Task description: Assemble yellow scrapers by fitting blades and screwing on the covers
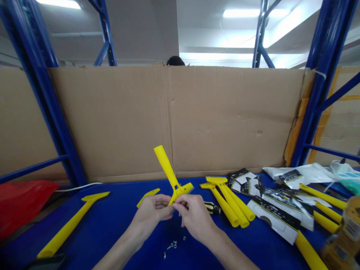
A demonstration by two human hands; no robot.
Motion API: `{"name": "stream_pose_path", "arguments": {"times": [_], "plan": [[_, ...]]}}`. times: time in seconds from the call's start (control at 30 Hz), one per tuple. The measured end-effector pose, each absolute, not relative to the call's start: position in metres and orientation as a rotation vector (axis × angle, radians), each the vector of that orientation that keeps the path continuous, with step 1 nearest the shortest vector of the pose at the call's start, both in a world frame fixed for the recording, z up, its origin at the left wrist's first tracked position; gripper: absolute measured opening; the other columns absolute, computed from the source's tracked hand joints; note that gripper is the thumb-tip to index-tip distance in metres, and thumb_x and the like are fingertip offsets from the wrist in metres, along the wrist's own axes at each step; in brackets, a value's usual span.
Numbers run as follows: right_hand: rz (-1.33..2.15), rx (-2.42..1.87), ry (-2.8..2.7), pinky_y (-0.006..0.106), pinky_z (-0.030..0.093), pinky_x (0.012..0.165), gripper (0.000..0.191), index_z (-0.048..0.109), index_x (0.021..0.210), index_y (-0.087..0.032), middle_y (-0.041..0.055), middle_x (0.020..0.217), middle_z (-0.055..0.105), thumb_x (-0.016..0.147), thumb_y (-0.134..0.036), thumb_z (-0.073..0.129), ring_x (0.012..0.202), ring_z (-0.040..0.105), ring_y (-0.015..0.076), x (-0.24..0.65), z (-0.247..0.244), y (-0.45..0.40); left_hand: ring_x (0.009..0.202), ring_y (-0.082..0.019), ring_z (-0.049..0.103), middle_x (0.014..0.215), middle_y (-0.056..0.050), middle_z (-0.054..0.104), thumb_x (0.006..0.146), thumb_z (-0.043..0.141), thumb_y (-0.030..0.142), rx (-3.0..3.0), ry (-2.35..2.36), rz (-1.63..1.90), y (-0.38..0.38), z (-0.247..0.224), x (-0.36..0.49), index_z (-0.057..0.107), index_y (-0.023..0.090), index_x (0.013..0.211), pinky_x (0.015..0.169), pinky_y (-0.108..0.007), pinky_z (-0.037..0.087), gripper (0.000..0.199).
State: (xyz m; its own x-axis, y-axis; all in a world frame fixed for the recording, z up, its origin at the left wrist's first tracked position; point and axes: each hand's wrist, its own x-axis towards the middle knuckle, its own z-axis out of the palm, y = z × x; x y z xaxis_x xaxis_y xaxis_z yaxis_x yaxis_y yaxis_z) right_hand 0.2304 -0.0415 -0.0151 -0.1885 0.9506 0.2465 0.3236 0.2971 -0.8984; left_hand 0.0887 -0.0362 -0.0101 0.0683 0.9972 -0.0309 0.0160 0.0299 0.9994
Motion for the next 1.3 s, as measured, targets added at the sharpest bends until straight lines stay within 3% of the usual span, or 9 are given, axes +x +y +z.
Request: {"name": "stream_pose_path", "arguments": {"times": [0.17, 0.37, 0.53, 0.63, 0.9, 1.03, 1.3], "plan": [[0.827, -1.205, -1.724, 0.02, 0.033, 0.039, 0.018, 0.061, 0.066, -0.019, -0.0047, 0.052, 0.053, 0.081, -0.021, 0.052, 0.036, 0.05, 0.0092, 0.23, -0.017, -0.04, 0.055, -0.01, 0.057, 0.059, -0.001, 0.066, 0.058, 0.069, 0.01, 1.36, 1.211, 1.12, -0.036, -0.011, 0.09, 0.069, 0.012, 0.066, 0.055, -0.021, 0.046, 0.008], [0.541, -1.354, -1.663, 0.024, 0.032, 0.046, 0.019, 0.053, 0.06, -0.022, -0.0037, 0.049, 0.052, 0.071, -0.029, 0.068, 0.045, 0.048, 0.0136, 0.232, -0.016, -0.038, 0.056, -0.01, 0.056, 0.062, -0.002, 0.066, 0.061, 0.069, 0.012, 1.384, 1.177, 1.119, -0.038, -0.01, 0.087, 0.068, 0.01, 0.07, 0.058, -0.023, 0.049, 0.009], [0.534, -1.426, -1.66, 0.025, 0.03, 0.046, 0.036, 0.043, 0.049, -0.023, -0.0034, 0.044, 0.048, 0.073, -0.037, 0.065, 0.045, 0.045, 0.0135, 0.233, -0.016, -0.037, 0.063, -0.012, 0.059, 0.067, -0.003, 0.064, 0.056, 0.077, 0.017, 1.189, 1.163, 1.09, -0.042, -0.004, 0.087, 0.064, 0.01, 0.071, 0.061, -0.024, 0.053, 0.021], [0.501, -1.406, -1.68, 0.025, 0.03, 0.048, 0.035, 0.044, 0.048, -0.022, -0.0031, 0.046, 0.049, 0.072, -0.036, 0.066, 0.048, 0.045, 0.0133, 0.233, -0.017, -0.036, 0.067, -0.013, 0.06, 0.068, -0.003, 0.063, 0.054, 0.08, 0.02, 1.101, 1.143, 1.051, -0.043, -0.005, 0.088, 0.062, 0.01, 0.072, 0.065, -0.025, 0.054, 0.027], [0.624, -1.305, -1.65, 0.022, 0.037, 0.046, 0.021, 0.05, 0.056, -0.02, -0.0042, 0.049, 0.053, 0.072, -0.027, 0.063, 0.048, 0.052, 0.0122, 0.232, -0.022, -0.037, 0.067, -0.013, 0.06, 0.068, -0.003, 0.063, 0.055, 0.082, 0.03, 1.124, 1.099, 1.108, -0.039, -0.02, 0.092, 0.061, 0.011, 0.072, 0.063, -0.025, 0.055, 0.032], [0.836, -1.266, -1.561, 0.02, 0.036, 0.037, 0.021, 0.049, 0.059, -0.021, -0.0061, 0.044, 0.05, 0.074, -0.03, 0.061, 0.04, 0.051, 0.0113, 0.23, -0.024, -0.036, 0.06, -0.011, 0.058, 0.063, -0.002, 0.063, 0.054, 0.082, 0.025, 1.139, 1.125, 1.122, -0.04, -0.013, 0.094, 0.06, 0.011, 0.068, 0.061, -0.023, 0.054, 0.03], [0.759, -1.222, -1.546, 0.02, 0.038, 0.037, 0.022, 0.046, 0.06, -0.021, -0.0055, 0.046, 0.052, 0.073, -0.029, 0.062, 0.042, 0.053, 0.0123, 0.226, -0.029, -0.036, 0.063, -0.012, 0.06, 0.066, -0.003, 0.065, 0.06, 0.077, 0.015, 1.201, 1.132, 1.186, -0.044, -0.01, 0.096, 0.064, 0.01, 0.069, 0.058, -0.023, 0.055, 0.017]]}}
